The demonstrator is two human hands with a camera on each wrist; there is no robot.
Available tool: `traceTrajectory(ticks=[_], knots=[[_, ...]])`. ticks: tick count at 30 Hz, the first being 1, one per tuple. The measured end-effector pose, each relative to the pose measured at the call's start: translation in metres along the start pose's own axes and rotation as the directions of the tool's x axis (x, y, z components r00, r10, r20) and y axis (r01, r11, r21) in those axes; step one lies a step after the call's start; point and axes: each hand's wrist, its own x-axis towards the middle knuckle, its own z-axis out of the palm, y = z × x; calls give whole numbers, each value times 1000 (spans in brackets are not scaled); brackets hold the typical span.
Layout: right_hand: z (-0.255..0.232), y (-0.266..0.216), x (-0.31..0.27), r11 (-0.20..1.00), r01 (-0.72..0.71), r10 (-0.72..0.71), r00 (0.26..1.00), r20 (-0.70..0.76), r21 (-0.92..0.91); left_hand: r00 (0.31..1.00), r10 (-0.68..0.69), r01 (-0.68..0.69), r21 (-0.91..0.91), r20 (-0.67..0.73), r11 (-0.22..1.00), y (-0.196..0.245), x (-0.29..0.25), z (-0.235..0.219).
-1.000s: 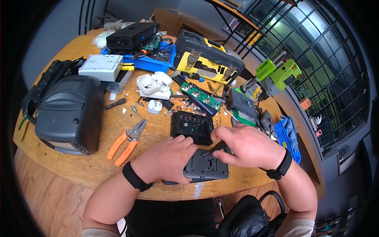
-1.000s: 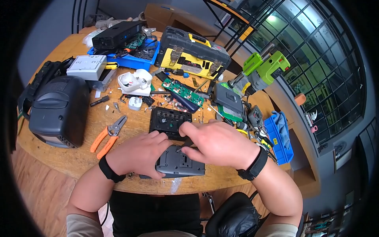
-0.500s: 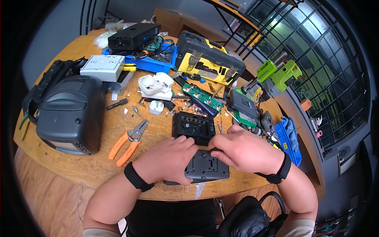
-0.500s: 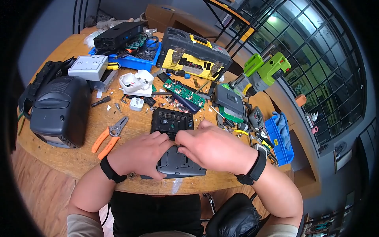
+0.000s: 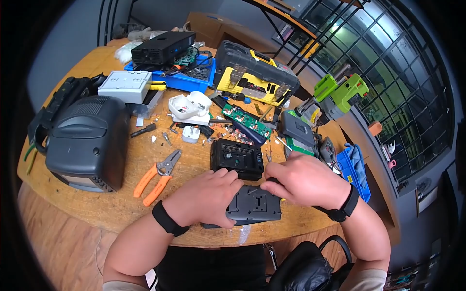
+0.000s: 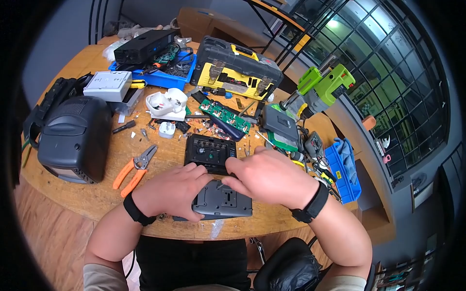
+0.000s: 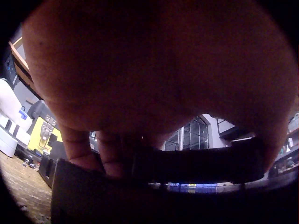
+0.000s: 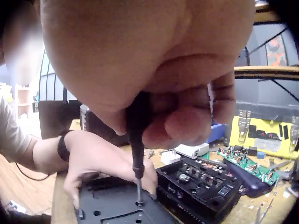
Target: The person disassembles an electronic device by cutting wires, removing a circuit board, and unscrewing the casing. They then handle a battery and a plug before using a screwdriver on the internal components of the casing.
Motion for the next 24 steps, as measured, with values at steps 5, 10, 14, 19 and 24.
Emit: traceTrajectory(ticks=[5, 10, 14, 19, 24], knots=[[9, 1, 6, 991, 135, -122, 948, -293, 24, 1000, 6, -6, -1, -4, 1000, -1, 0, 0], [1, 4, 4, 998, 51, -54, 985, -161, -21, 1000, 5, -5, 13, -21, 1000, 0, -1, 1], [6, 8, 3, 998, 19, -28, 988, -152, -63, 1000, 6, -6, 5, -18, 1000, 0, 0, 1], [7, 7, 1, 991, 133, -132, 951, -279, -14, 1000, 0, 0, 7, -12, 1000, 0, 0, 0], [0, 4, -1, 986, 11, -19, 999, -50, -169, 1000, -6, 6, -18, -8, 1000, 0, 0, 1]])
